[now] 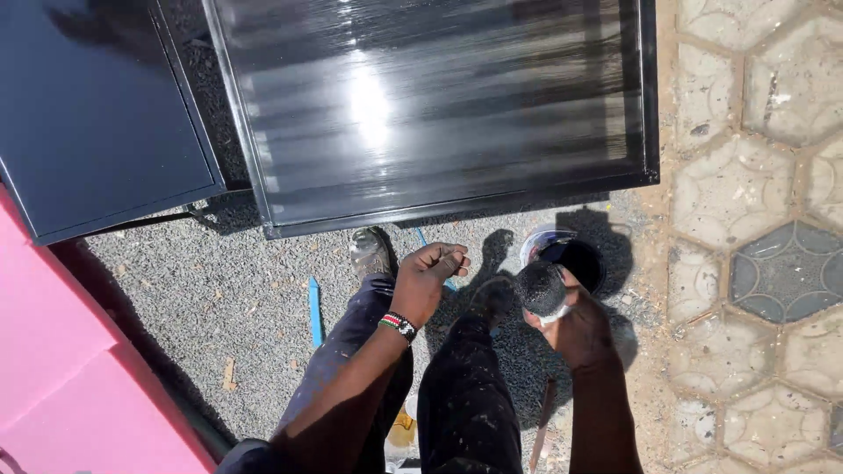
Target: The person applies black paint to a rectangular frame using a white cloth. They repeatedly dip the cloth into a paint can and wipe the frame's surface and edges. The person also handles a plastic lid and a bottle during the process.
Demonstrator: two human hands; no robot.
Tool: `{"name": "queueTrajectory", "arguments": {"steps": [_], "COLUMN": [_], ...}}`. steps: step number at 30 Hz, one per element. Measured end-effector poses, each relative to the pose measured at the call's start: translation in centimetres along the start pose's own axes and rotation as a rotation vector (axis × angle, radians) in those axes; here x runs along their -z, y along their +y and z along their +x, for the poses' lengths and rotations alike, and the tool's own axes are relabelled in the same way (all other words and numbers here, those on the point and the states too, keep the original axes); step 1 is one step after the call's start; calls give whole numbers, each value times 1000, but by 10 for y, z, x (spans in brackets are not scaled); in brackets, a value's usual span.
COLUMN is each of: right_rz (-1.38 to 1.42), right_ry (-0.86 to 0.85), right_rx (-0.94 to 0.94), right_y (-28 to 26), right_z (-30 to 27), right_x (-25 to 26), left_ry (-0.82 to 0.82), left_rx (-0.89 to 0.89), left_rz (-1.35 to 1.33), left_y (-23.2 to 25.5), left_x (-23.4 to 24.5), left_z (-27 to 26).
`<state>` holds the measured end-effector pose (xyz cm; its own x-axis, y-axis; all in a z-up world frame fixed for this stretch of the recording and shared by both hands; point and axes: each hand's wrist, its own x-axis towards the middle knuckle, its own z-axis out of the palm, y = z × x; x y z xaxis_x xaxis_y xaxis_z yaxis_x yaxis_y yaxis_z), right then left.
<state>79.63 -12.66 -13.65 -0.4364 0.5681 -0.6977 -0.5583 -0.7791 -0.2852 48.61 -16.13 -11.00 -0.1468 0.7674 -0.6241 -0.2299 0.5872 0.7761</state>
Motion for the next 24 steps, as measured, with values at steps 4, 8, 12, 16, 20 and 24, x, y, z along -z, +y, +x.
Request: {"name": "queueTrajectory", "arguments": {"steps": [4,8,12,16,20,24], "right_rz": [45,-7,-66,-3,184,149], "right_ry": [81,241,512,528,344,212], "right_rx": [-59,0,13,0,35,-4], "right_y": [-3,10,40,85,116,119], "right_z": [24,54,76,111,130,139], "right_x": [8,-7,-69,-117,-212,-261], "left_ry": [112,211,198,153,112,111], "left_rx": [22,-77,-23,40,83,32], "left_rz": [-80,-140,-201,-264,-425,-342], "left_y": [60,85,99,130,141,158], "left_x": [27,70,134,204,250,263], "left_z": [-19,-22,1,23,49,64]}}
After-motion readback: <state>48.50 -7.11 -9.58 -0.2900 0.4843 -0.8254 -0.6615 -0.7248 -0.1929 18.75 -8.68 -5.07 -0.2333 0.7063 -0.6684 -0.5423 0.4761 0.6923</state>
